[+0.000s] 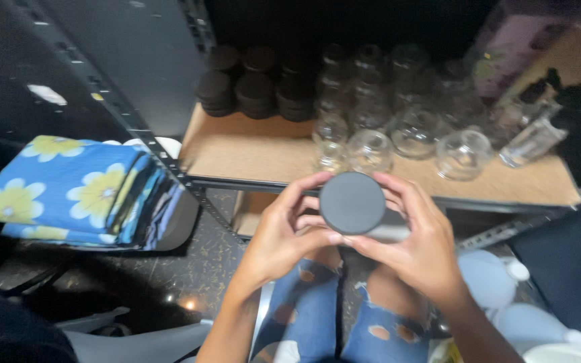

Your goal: The person organizes spa supplies by placing small pump bottles, black jars, and rolls of paper onto shelves and into a basket.

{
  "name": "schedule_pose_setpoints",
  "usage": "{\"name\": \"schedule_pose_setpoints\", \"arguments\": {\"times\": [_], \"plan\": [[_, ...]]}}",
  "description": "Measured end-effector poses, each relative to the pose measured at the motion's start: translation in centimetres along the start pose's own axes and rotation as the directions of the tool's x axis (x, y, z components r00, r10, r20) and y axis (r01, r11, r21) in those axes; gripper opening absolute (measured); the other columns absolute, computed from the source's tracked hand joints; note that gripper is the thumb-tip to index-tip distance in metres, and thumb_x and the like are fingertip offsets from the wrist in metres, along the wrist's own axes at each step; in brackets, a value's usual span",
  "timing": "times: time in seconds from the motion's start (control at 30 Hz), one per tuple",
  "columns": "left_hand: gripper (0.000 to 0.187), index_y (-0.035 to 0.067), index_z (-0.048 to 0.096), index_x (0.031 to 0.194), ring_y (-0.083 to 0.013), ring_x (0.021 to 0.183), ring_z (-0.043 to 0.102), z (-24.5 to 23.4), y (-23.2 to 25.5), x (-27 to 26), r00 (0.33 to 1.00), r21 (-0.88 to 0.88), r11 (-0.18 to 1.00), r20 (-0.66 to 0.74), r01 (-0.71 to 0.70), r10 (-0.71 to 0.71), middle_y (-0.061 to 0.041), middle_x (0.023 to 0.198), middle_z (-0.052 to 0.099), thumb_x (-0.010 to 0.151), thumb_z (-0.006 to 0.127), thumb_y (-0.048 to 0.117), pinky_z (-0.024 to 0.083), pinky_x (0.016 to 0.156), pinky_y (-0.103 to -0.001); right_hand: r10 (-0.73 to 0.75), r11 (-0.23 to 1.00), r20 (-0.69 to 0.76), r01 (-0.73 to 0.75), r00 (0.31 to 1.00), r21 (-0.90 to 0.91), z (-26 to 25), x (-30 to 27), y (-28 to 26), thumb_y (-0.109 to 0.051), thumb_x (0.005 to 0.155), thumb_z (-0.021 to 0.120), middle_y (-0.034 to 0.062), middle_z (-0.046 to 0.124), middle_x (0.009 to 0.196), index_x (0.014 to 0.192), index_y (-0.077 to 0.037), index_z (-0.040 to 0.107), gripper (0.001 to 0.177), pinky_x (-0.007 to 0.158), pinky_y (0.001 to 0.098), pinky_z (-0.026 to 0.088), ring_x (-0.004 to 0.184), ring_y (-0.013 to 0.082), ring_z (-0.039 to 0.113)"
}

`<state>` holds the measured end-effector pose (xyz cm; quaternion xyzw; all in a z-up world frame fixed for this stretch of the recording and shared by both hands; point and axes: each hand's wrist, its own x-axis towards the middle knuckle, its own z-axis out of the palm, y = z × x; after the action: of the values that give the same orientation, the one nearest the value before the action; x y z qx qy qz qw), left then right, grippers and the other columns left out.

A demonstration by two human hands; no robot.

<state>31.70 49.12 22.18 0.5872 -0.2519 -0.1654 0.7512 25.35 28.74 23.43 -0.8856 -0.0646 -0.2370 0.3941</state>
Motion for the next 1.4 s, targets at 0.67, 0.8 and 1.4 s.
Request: {"name": "schedule_pose_setpoints", "arguments": {"times": [0.67,0.8,1.4], "plan": [[0.062,0.003,0.038,0.157,-0.0425,0.144,0.042,-19.0,-4.4,7.2,0.856,0.653,0.702,-0.503,0.285,0.120,-0.025,0.152,0.048,0.098,0.056,0.010,0.030,0.121,-0.053,0.290,0.955,0.187,-0.297,0.939,0.012,26.0,16.8,3.1,-0.035,0.061,0.096,0.0127,0.069,0.120,0.141,-0.017,0.062,0.090,0.108,0.0404,0.052,0.120,0.0281,0.068],[0.062,0.004,0.039,0.157,-0.0447,0.147,0.036,-19.1,-3.0,7.9,0.858,0.669,0.667,-0.506,0.327,0.087,-0.026,0.152,0.049,0.098,0.056,0.012,0.025,0.123,-0.054,0.263,0.965,0.128,-0.263,0.956,-0.015,26.4,17.9,2.7,-0.033,0.061,0.095,0.0116,0.072,0.118,0.139,-0.016,0.064,0.085,0.106,0.0425,0.052,0.117,0.0312,0.068],[0.063,0.007,0.039,0.156,-0.0368,0.142,0.037,-19.5,-4.0,8.7,0.840,0.673,0.663,-0.529,0.328,0.121,-0.024,0.143,0.057,0.096,0.059,0.011,0.031,0.120,-0.046,0.310,0.946,0.100,-0.317,0.946,0.067,27.0,17.7,2.7,-0.025,0.063,0.095,0.0192,0.071,0.118,0.139,-0.007,0.063,0.085,0.105,0.0446,0.053,0.120,0.0364,0.067]]}}
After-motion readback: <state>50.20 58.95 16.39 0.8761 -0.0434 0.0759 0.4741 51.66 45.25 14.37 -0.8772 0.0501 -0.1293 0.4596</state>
